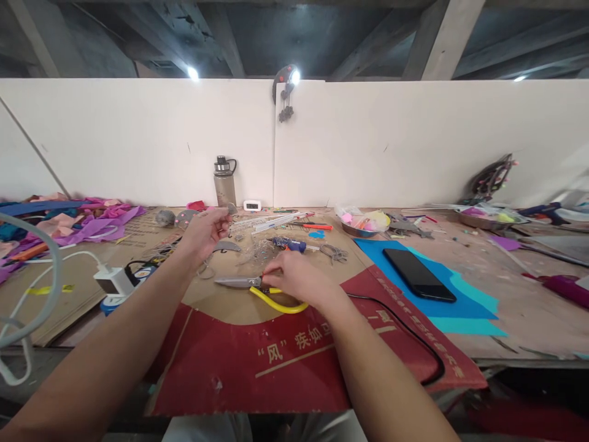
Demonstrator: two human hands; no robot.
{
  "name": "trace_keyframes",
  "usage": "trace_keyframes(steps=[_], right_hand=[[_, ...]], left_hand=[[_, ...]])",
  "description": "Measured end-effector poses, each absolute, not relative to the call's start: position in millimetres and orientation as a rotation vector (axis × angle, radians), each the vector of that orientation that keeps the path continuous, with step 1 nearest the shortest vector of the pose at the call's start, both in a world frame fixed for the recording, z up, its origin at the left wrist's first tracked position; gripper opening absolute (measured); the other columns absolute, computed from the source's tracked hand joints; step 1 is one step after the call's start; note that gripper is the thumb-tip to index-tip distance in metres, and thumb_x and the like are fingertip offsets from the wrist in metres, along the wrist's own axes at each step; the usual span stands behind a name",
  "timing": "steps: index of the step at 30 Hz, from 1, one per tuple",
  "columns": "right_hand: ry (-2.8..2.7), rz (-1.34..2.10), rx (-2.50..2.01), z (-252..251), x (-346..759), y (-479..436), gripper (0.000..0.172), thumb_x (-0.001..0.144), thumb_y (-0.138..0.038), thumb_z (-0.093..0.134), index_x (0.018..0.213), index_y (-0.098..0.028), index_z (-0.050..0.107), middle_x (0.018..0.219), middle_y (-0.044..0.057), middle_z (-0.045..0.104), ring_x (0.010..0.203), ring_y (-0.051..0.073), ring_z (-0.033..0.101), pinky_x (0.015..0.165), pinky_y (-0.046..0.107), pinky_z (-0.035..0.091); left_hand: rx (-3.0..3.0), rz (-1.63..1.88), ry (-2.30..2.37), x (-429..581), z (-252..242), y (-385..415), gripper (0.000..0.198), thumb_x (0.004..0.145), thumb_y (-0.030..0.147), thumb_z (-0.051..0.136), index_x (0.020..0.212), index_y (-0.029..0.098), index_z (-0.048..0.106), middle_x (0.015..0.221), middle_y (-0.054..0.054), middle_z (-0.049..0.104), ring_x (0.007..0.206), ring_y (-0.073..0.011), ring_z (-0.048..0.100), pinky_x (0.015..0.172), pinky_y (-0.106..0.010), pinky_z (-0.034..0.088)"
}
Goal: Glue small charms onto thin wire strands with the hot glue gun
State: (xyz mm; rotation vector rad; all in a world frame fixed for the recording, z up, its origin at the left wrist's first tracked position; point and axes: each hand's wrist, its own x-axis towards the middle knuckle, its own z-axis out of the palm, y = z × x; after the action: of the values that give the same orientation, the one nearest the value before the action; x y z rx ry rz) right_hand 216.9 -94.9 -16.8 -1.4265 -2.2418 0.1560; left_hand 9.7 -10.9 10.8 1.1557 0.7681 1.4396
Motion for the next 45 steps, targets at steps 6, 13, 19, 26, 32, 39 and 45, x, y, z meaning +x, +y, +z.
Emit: trace_keyframes(steps=[6, 13, 19, 26, 32, 39, 45], right_hand=[[-1.559, 0.496, -1.206, -19, 206, -80, 0.042, 0.079, -0.045, 0.058, 0.11, -0.017, 0.062, 0.097, 0.006, 0.066, 0.075, 0.014, 0.058, 0.067, 0.027, 0.046], [-1.39, 0.65, -1.046, -23, 212, -75, 0.024, 0.077, -0.039, 0.059, 0.067, -0.018, 0.056, 0.06, -0.004, 0.047, 0.056, 0.01, 0.039, 0.055, 0.024, 0.033], [-1.076, 0.682, -0.896, -23, 222, -68, 0.036, 0.086, -0.043, 0.045, 0.061, -0.023, 0.028, 0.054, -0.007, 0.024, 0.047, 0.009, 0.024, 0.046, 0.024, 0.025], [-1.498, 0.61, -1.063, -30, 213, -67, 0.027, 0.085, -0.047, 0.048, 0.088, -0.021, 0.048, 0.073, -0.004, 0.051, 0.063, 0.011, 0.044, 0.06, 0.024, 0.037], [-1.682, 0.349, -1.079, -29, 208, -72, 0.031, 0.092, -0.036, 0.04, 0.065, -0.021, 0.038, 0.063, -0.004, 0.04, 0.062, 0.012, 0.039, 0.062, 0.026, 0.031], [-1.658, 0.142, -1.152, -29, 207, -75, 0.03, 0.093, -0.032, 0.038, 0.065, -0.022, 0.036, 0.062, -0.003, 0.041, 0.06, 0.013, 0.037, 0.06, 0.028, 0.027], [-1.237, 0.373, -0.97, -27, 221, -67, 0.026, 0.093, -0.04, 0.035, 0.073, -0.024, 0.038, 0.059, -0.004, 0.036, 0.053, 0.013, 0.036, 0.053, 0.028, 0.031]], left_hand=[[1.297, 1.176, 0.776, 41, -2, -29, 0.024, 0.065, 0.033, 0.075, 0.061, 0.012, 0.063, 0.06, -0.002, 0.057, 0.048, -0.0055, 0.042, 0.042, -0.02, 0.027], [1.38, 1.175, 0.85, 51, -9, -35, 0.022, 0.069, 0.032, 0.071, 0.06, 0.013, 0.062, 0.061, -0.003, 0.058, 0.048, -0.0056, 0.042, 0.042, -0.02, 0.029], [1.416, 1.174, 0.922, 48, -12, -28, 0.022, 0.068, 0.032, 0.071, 0.06, 0.014, 0.063, 0.061, -0.004, 0.06, 0.045, -0.0064, 0.043, 0.041, -0.021, 0.03], [1.555, 1.07, 0.913, 52, -10, -38, 0.019, 0.07, 0.031, 0.067, 0.063, 0.014, 0.061, 0.06, -0.002, 0.06, 0.045, -0.0068, 0.046, 0.042, -0.02, 0.034], [1.504, 0.942, 0.819, 52, -6, -45, 0.021, 0.073, 0.031, 0.066, 0.065, 0.013, 0.061, 0.06, -0.001, 0.061, 0.047, -0.0065, 0.049, 0.046, -0.02, 0.037], [1.399, 0.922, 0.704, 55, -15, -40, 0.014, 0.071, 0.025, 0.07, 0.07, 0.013, 0.063, 0.066, -0.003, 0.064, 0.052, -0.0071, 0.053, 0.051, -0.02, 0.041], [1.322, 1.036, 0.823, 51, -16, -32, 0.014, 0.067, 0.022, 0.07, 0.068, 0.012, 0.061, 0.066, -0.004, 0.065, 0.051, -0.0074, 0.054, 0.047, -0.02, 0.04]])
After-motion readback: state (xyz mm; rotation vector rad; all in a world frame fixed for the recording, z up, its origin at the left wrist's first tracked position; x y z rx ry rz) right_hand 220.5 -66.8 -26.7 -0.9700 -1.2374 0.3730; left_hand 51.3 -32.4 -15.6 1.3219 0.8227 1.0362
